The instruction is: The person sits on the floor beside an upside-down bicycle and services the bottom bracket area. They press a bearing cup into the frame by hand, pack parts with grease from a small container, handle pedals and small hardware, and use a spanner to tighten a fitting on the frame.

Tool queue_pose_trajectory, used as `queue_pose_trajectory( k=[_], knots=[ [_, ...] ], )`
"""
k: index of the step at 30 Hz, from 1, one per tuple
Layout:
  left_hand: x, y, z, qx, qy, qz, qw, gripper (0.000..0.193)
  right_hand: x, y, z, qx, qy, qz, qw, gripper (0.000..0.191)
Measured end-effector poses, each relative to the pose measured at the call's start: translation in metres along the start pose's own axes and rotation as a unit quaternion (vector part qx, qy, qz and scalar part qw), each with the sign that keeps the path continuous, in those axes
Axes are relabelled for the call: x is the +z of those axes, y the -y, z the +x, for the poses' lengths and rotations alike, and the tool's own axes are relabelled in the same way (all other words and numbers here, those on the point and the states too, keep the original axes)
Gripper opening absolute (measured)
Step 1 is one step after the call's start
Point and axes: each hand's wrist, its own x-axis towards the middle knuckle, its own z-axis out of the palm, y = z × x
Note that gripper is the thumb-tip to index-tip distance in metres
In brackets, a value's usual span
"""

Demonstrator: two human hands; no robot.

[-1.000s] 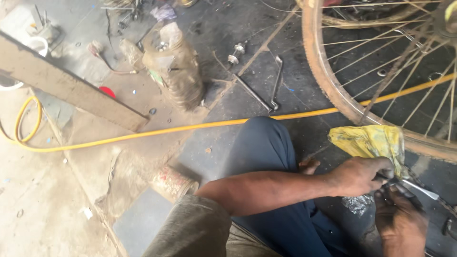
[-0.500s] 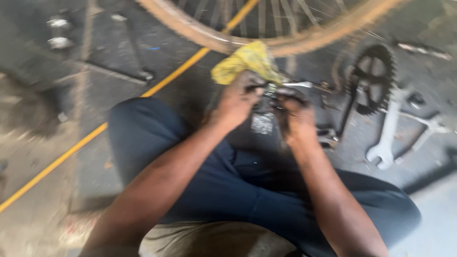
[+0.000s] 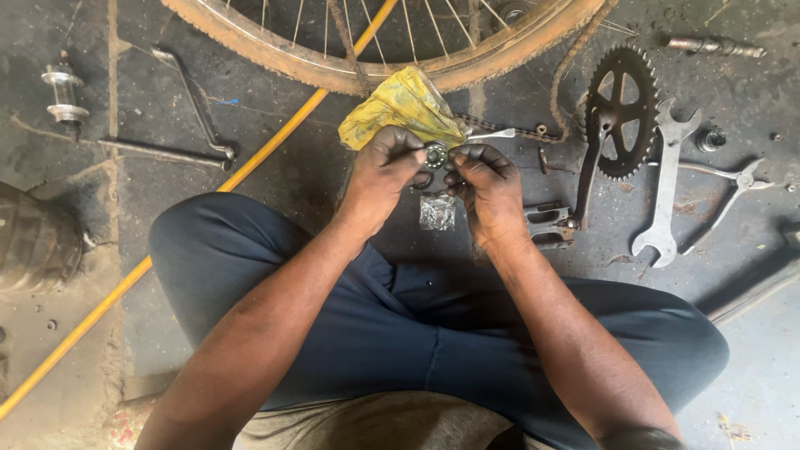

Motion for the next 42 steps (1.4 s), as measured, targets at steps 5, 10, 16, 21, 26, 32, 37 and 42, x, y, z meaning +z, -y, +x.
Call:
queue_pose_trajectory(
  k=[5, 10, 16, 21, 26, 32, 37, 42],
  knots=[
    [-0.003, -0.008, -0.002, -0.042, -0.002, -0.068, 0.997, 0.007, 0.005, 0.007, -0.001, 0.039, -0.001, 0.036, 0.999, 0.021],
    [0.003, -0.008, -0.005, 0.053, 0.037, 0.035, 0.997, 0.012, 0.010, 0.010, -0.006, 0.176, 0.072, 0.090, 0.978, 0.041],
    [0.008, -0.012, -0.014, 0.107, -0.004, 0.200, 0.974, 0.023, 0.010, 0.002, -0.002, 0.135, 0.087, 0.132, 0.978, 0.038],
    [-0.018, 0.009, -0.014, -0.300, -0.022, -0.220, 0.928, 0.047, 0.023, -0.003, -0.016, 0.031, 0.122, 0.136, 0.983, 0.038],
    [-0.024, 0.042, -0.026, -0.107, 0.128, -0.343, 0.924, 0.041, 0.054, -0.004, -0.054, -0.227, 0.059, -0.352, 0.906, 0.040],
    [-0.010, 0.035, -0.020, -0.186, 0.069, -0.365, 0.910, 0.055, 0.065, 0.004, -0.070, -0.354, 0.094, -0.426, 0.827, 0.045],
    [-0.010, 0.031, -0.027, -0.171, 0.092, -0.399, 0.896, 0.050, 0.058, 0.001, -0.066, -0.321, 0.070, -0.347, 0.879, 0.033],
    [-0.002, 0.029, -0.021, -0.249, -0.004, -0.275, 0.929, 0.054, 0.006, 0.048, -0.016, -0.292, -0.140, -0.570, 0.755, 0.019]
  ],
)
